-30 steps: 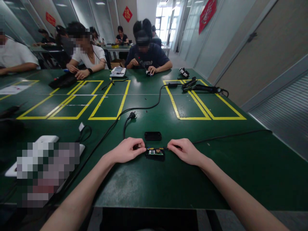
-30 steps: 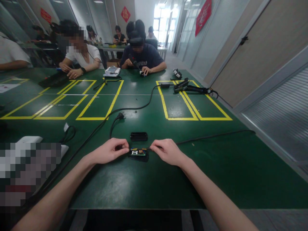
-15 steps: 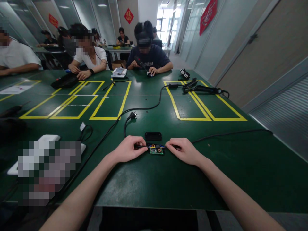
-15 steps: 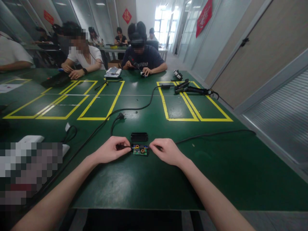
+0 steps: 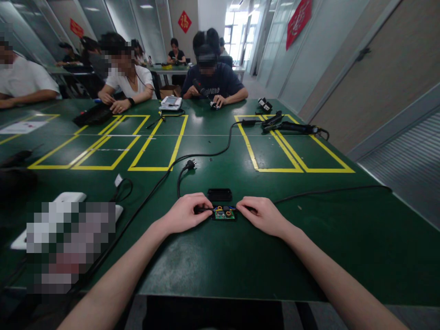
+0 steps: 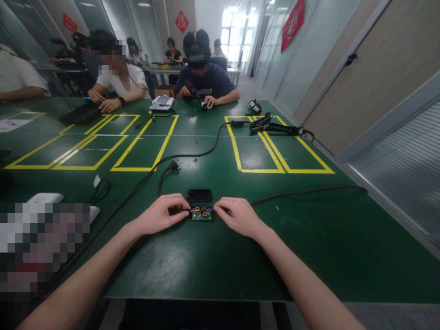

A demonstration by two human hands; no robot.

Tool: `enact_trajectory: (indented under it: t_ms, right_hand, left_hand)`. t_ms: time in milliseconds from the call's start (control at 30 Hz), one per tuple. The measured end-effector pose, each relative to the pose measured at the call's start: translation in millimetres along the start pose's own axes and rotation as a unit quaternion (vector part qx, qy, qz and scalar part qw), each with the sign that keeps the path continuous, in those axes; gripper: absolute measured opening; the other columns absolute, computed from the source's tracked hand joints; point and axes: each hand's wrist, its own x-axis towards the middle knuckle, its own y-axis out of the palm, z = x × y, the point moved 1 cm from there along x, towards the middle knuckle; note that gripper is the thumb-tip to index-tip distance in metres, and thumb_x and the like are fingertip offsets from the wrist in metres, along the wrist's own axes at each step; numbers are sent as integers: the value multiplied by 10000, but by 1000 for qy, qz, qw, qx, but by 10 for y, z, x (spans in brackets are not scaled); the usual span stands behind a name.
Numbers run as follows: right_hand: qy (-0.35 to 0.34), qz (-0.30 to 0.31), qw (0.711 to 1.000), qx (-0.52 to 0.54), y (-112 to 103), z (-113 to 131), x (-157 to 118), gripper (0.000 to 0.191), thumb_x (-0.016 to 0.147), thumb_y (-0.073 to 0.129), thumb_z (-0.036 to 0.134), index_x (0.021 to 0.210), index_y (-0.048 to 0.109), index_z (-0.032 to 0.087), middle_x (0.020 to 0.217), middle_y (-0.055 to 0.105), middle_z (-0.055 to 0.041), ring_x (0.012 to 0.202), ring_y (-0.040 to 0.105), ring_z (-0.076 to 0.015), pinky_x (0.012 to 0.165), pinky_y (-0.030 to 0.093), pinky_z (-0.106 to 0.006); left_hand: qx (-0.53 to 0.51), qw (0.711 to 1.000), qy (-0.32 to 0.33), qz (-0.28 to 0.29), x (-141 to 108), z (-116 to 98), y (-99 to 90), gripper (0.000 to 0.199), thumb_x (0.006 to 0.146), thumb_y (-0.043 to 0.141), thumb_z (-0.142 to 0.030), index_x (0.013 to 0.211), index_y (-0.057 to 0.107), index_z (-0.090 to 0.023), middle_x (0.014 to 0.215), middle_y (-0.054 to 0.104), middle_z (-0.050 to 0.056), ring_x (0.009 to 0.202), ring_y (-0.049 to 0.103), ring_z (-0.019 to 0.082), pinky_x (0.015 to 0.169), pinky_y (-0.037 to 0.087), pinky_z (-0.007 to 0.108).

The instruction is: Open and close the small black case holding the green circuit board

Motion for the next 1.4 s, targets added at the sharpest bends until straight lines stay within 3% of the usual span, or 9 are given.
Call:
enact_trajectory:
  t_ms: [267, 667, 867, 1033, 1200, 1400]
  right_hand:
    - [10, -12, 999, -30, 20, 5, 18, 496, 1061, 397, 422, 683, 636, 207, 688, 642, -48, 647, 610, -167, 599, 412, -286]
    - [-3, -12, 1000, 3, 33, 2, 23, 304, 1001, 523, 318, 765, 679, 206, 725, 653, -37, 689, 612, -175, 629, 438, -297]
    - [-1, -19, 1000, 16, 35, 5, 20, 260, 976, 558, 305, 757, 653, 201, 773, 644, -42, 721, 593, -172, 647, 441, -301]
    - [42, -16, 998, 41, 33, 3, 20, 236, 948, 603, 303, 750, 667, 193, 771, 628, -25, 666, 555, -149, 620, 413, -294]
    - [58, 11, 997, 45, 18, -15, 46, 276, 939, 627, 343, 714, 682, 195, 664, 607, 0, 620, 528, -143, 618, 380, -300]
    - [80, 9, 997, 21, 21, 3, 59, 279, 939, 635, 374, 728, 693, 201, 685, 621, -1, 616, 524, -143, 636, 385, -308]
  left_hand:
    - [31, 999, -4, -22, 7, 16, 60, 103, 875, 637, -230, 917, 723, -193, 860, 708, 19, 749, 618, 151, 718, 484, 271]
    - [33, 999, 0, -16, 27, -27, 36, 196, 936, 587, -270, 794, 688, -179, 802, 680, 30, 750, 606, 159, 709, 468, 271]
    - [-1, 1000, -21, -19, 29, -34, 31, 124, 900, 622, -263, 856, 708, -186, 782, 679, 12, 706, 602, 145, 660, 465, 255]
    - [6, 999, -27, -28, 33, -22, 45, 77, 874, 640, -253, 912, 682, -200, 786, 667, -4, 733, 606, 154, 673, 463, 265]
    - [46, 998, -20, -39, 31, 10, 57, 201, 865, 647, -258, 1059, 670, -211, 830, 651, 1, 789, 609, 178, 721, 481, 295]
    - [74, 997, -9, -31, 27, 6, 64, 294, 899, 628, -255, 1180, 687, -193, 898, 647, 31, 866, 620, 204, 786, 513, 327]
